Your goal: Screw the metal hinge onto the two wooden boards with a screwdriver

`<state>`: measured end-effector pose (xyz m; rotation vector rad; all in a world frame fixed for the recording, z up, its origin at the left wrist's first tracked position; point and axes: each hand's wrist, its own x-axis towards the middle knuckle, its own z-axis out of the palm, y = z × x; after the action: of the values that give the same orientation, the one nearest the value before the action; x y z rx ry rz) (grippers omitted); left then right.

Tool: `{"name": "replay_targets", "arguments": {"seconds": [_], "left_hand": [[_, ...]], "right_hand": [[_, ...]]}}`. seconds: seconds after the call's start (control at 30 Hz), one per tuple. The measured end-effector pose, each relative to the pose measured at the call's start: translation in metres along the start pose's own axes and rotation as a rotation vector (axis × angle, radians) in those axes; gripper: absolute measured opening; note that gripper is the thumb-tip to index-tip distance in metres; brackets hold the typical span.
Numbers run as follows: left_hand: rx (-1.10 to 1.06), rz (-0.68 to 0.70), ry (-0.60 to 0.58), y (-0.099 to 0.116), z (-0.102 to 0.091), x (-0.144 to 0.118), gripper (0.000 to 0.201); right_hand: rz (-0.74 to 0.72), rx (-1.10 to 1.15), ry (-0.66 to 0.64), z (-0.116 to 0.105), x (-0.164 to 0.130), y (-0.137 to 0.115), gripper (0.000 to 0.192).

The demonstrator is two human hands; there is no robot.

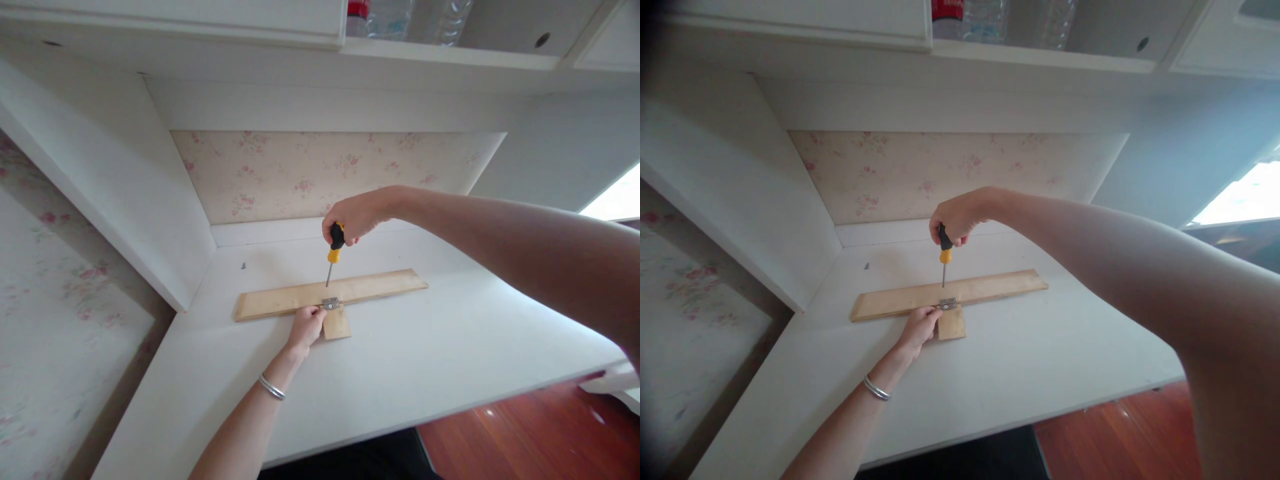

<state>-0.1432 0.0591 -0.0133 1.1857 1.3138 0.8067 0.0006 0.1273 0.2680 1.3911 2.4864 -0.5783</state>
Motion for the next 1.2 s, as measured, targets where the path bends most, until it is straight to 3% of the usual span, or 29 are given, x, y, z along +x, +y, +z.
{"name": "replay_targets", "arguments": {"seconds": [0.17, 0.33, 0.43, 0.63, 0.73, 0.83, 0.97, 1.2], "left_hand": [[0.203, 0.126, 0.030, -0.005, 0.000, 0.001, 0.032], [0.313, 0.208, 0.057, -0.006, 0.000, 0.001, 0.035], [0.382, 0.270, 0.087, -0.006, 0.002, -0.002, 0.036], [0.545, 0.252, 0.141, -0.001, 0.002, -0.014, 0.032], [0.693, 0.431, 0.245, 0.005, -0.001, -0.020, 0.025], [0.852, 0.636, 0.206, 0.016, -0.003, -0.024, 0.030], [1.169, 0.733, 0.058, 0.035, -0.004, -0.022, 0.036], [1.472, 0.793, -0.073, 0.060, -0.006, -0.011, 0.031]], "right_hand": [[-0.016, 0.210, 0.121, 0.024, -0.023, 0.023, 0.036], [0.035, 0.502, 0.358, 0.072, -0.055, 0.051, 0.034], [0.060, 0.848, 0.562, 0.114, -0.075, 0.072, 0.035], [0.146, 1.589, 0.962, 0.219, -0.100, 0.105, 0.039], [0.233, 1.874, 1.121, 0.269, -0.107, 0.108, 0.043], [0.329, 2.008, 1.196, 0.307, -0.111, 0.105, 0.047], [0.394, 2.070, 1.198, 0.334, -0.117, 0.100, 0.049], [0.357, 2.041, 1.179, 0.342, -0.120, 0.097, 0.045]]}}
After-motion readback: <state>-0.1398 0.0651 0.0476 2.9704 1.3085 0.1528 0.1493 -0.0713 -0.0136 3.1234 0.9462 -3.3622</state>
